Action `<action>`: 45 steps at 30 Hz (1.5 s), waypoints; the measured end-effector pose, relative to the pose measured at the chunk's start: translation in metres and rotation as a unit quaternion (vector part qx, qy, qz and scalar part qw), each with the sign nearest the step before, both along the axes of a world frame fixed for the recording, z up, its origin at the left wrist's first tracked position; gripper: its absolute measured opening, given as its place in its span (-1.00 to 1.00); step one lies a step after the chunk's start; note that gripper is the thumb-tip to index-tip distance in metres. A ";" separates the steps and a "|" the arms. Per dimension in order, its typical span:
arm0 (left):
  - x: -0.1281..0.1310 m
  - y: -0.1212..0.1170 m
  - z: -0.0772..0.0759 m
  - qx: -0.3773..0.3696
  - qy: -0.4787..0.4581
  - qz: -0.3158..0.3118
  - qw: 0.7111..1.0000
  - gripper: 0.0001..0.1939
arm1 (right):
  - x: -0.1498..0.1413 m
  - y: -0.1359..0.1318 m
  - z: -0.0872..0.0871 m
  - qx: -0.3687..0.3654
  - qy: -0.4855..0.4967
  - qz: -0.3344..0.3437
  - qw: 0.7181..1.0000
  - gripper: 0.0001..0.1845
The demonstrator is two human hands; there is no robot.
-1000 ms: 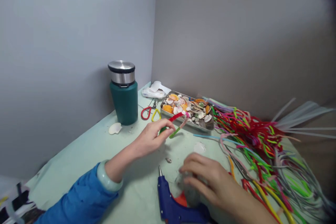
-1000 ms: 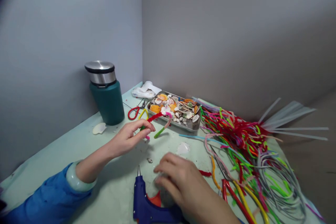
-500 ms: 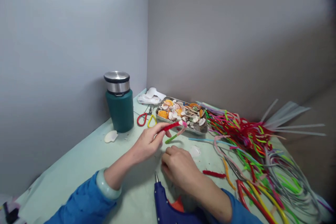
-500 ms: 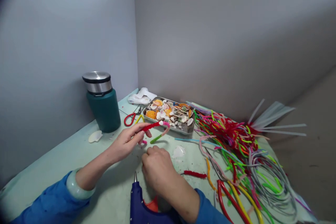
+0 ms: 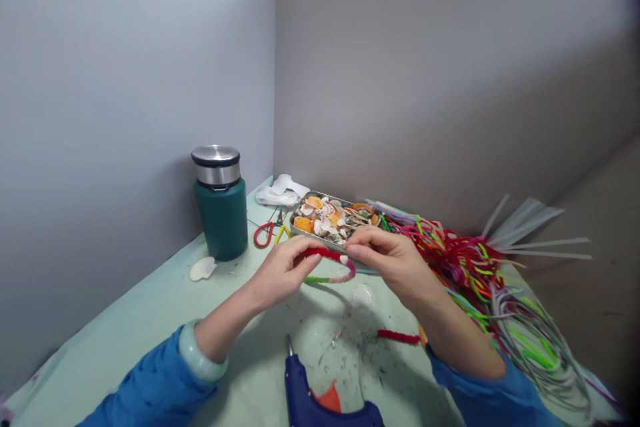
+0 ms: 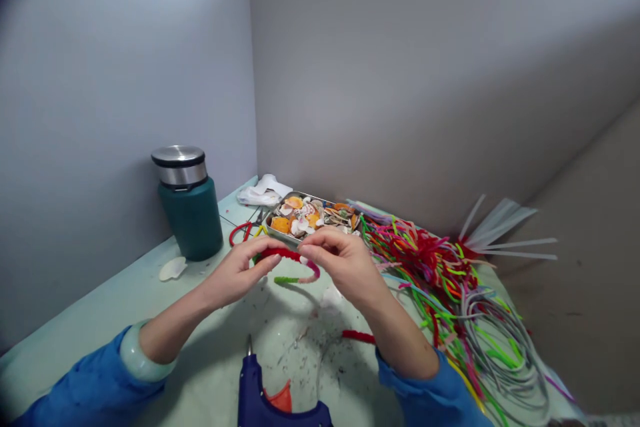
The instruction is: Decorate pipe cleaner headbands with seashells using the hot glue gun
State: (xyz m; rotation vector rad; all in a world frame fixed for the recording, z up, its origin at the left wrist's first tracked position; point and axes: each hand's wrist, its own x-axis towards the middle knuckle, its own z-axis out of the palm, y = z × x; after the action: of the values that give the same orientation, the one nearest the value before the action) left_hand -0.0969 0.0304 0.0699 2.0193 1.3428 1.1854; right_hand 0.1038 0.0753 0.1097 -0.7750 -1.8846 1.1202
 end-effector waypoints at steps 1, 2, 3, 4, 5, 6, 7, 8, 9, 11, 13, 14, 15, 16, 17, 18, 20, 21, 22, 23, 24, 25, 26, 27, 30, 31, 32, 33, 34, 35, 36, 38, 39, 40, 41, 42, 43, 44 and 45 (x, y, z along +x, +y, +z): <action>0.000 0.000 0.001 0.002 0.002 0.000 1.000 -0.77 | -0.003 0.002 -0.001 -0.028 0.016 -0.002 0.999 -0.77; 0.001 0.000 0.001 0.003 0.003 0.000 1.000 -0.77 | -0.007 0.003 -0.003 -0.056 0.027 -0.003 0.998 -0.77; 0.001 0.001 0.001 0.002 0.002 0.000 1.000 -0.77 | -0.010 0.003 -0.004 -0.079 0.034 -0.005 0.996 -0.76; 0.001 0.001 0.000 0.002 -0.001 -0.001 1.000 -0.77 | -0.013 0.002 -0.005 -0.095 0.037 -0.007 0.995 -0.76; 0.001 0.001 -0.001 0.000 -0.004 -0.001 1.000 -0.77 | -0.015 0.000 -0.007 -0.104 0.041 -0.011 0.994 -0.76; 0.001 0.001 -0.002 -0.002 -0.009 0.000 1.000 -0.77 | -0.017 -0.001 -0.008 -0.107 0.045 -0.015 0.993 -0.76; 0.001 0.001 -0.003 -0.003 -0.015 0.000 1.000 -0.77 | -0.019 -0.002 -0.010 -0.107 0.049 -0.020 0.993 -0.76; 0.001 0.001 -0.003 -0.004 -0.021 0.001 1.000 -0.78 | -0.020 -0.002 -0.012 -0.105 0.054 -0.023 0.993 -0.77; 0.001 0.001 -0.004 -0.004 -0.028 0.001 1.000 -0.78 | -0.021 -0.002 -0.014 -0.103 0.059 -0.027 0.993 -0.78; 0.001 0.001 -0.005 -0.007 -0.036 0.002 0.999 -0.78 | -0.022 -0.001 -0.019 -0.105 0.067 -0.039 0.991 -0.78; 0.001 0.001 -0.005 -0.012 -0.039 0.005 0.999 -0.77 | -0.023 0.001 -0.024 -0.124 0.076 -0.049 0.988 -0.75; 0.001 0.001 -0.005 -0.014 -0.039 0.008 0.999 -0.76 | -0.024 0.002 -0.026 -0.139 0.080 -0.049 0.986 -0.72; 0.001 0.001 -0.005 -0.016 -0.039 0.010 0.999 -0.76 | -0.024 0.003 -0.028 -0.155 0.085 -0.047 0.983 -0.70; 0.001 0.001 -0.004 -0.016 -0.039 0.012 0.999 -0.76 | -0.025 0.003 -0.029 -0.170 0.090 -0.042 0.980 -0.68; 0.001 0.001 -0.004 -0.017 -0.039 0.012 0.999 -0.76 | -0.025 0.003 -0.030 -0.181 0.093 -0.038 0.978 -0.66; 0.002 0.001 -0.004 -0.016 -0.039 0.013 0.999 -0.76 | -0.025 0.002 -0.030 -0.186 0.093 -0.036 0.978 -0.66; 0.002 0.001 -0.004 -0.012 -0.037 0.013 0.999 -0.77 | -0.026 0.001 -0.029 -0.182 0.086 -0.037 0.979 -0.67; 0.002 0.001 -0.004 -0.009 -0.036 0.014 0.999 -0.77 | -0.026 0.000 -0.029 -0.178 0.083 -0.038 0.980 -0.68; 0.002 0.000 -0.004 -0.006 -0.036 0.015 0.999 -0.78 | -0.027 0.000 -0.028 -0.173 0.080 -0.040 0.981 -0.69; 0.003 0.000 -0.004 -0.003 -0.036 0.015 0.999 -0.78 | -0.027 -0.001 -0.028 -0.170 0.079 -0.044 0.981 -0.70; 0.003 0.000 -0.005 -0.001 -0.037 0.016 0.999 -0.79 | -0.028 -0.002 -0.028 -0.167 0.080 -0.048 0.981 -0.70; 0.003 0.001 -0.005 0.001 -0.038 0.015 0.999 -0.79 | -0.029 -0.003 -0.028 -0.162 0.080 -0.053 0.982 -0.70; 0.003 0.001 -0.006 0.002 -0.040 0.015 0.999 -0.79 | -0.029 -0.003 -0.028 -0.153 0.080 -0.059 0.983 -0.70; 0.003 0.001 -0.006 0.002 -0.042 0.014 0.999 -0.79 | -0.030 -0.004 -0.029 -0.144 0.081 -0.064 0.984 -0.70; 0.003 0.001 -0.007 0.001 -0.045 0.014 0.999 -0.78 | -0.033 -0.004 -0.031 -0.130 0.086 -0.080 0.984 -0.70; 0.003 0.002 -0.007 0.000 -0.044 0.015 0.999 -0.78 | -0.034 -0.004 -0.031 -0.134 0.089 -0.085 0.983 -0.70; 0.004 0.002 -0.007 -0.001 -0.044 0.016 0.999 -0.78 | -0.034 -0.004 -0.032 -0.138 0.091 -0.088 0.982 -0.70; 0.004 0.002 -0.007 -0.002 -0.044 0.018 0.999 -0.79 | -0.034 -0.004 -0.032 -0.138 0.091 -0.090 0.982 -0.71; 0.004 0.002 -0.007 -0.004 -0.044 0.019 0.999 -0.79 | -0.034 -0.004 -0.033 -0.136 0.090 -0.089 0.983 -0.72; 0.004 0.001 -0.007 -0.006 -0.046 0.020 0.999 -0.80 | -0.034 -0.004 -0.033 -0.134 0.088 -0.088 0.983 -0.73; 0.004 0.001 -0.007 -0.007 -0.049 0.021 0.999 -0.80 | -0.034 -0.005 -0.033 -0.132 0.086 -0.085 0.984 -0.73; 0.005 0.001 -0.007 -0.008 -0.056 0.020 0.998 -0.81 | -0.034 -0.005 -0.033 -0.133 0.078 -0.080 0.985 -0.73; 0.005 0.001 -0.007 -0.007 -0.058 0.018 0.998 -0.82 | -0.034 -0.006 -0.034 -0.132 0.075 -0.081 0.985 -0.73; 0.005 0.000 -0.008 -0.006 -0.060 0.018 0.998 -0.82 | -0.034 -0.006 -0.034 -0.128 0.073 -0.085 0.985 -0.72; 0.006 0.000 -0.008 -0.004 -0.062 0.019 0.998 -0.82 | -0.034 -0.007 -0.035 -0.119 0.070 -0.091 0.986 -0.71; 0.006 0.000 -0.008 -0.004 -0.065 0.020 0.998 -0.82 | -0.034 -0.007 -0.036 -0.105 0.065 -0.100 0.987 -0.71; 0.006 0.000 -0.008 -0.006 -0.068 0.022 0.997 -0.82 | -0.035 -0.008 -0.036 -0.088 0.058 -0.108 0.988 -0.70; 0.006 0.000 -0.008 -0.011 -0.072 0.024 0.997 -0.82 | -0.035 -0.009 -0.036 -0.067 0.049 -0.116 0.990 -0.70; 0.005 0.001 -0.009 -0.016 -0.077 0.024 0.997 -0.81 | -0.035 -0.009 -0.036 -0.046 0.039 -0.120 0.991 -0.71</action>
State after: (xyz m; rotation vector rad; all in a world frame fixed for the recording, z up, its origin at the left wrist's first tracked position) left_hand -0.0914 0.0309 0.0612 1.8417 1.3323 1.3045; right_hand 0.0687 0.0660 0.0738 -0.9689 -1.6350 1.0734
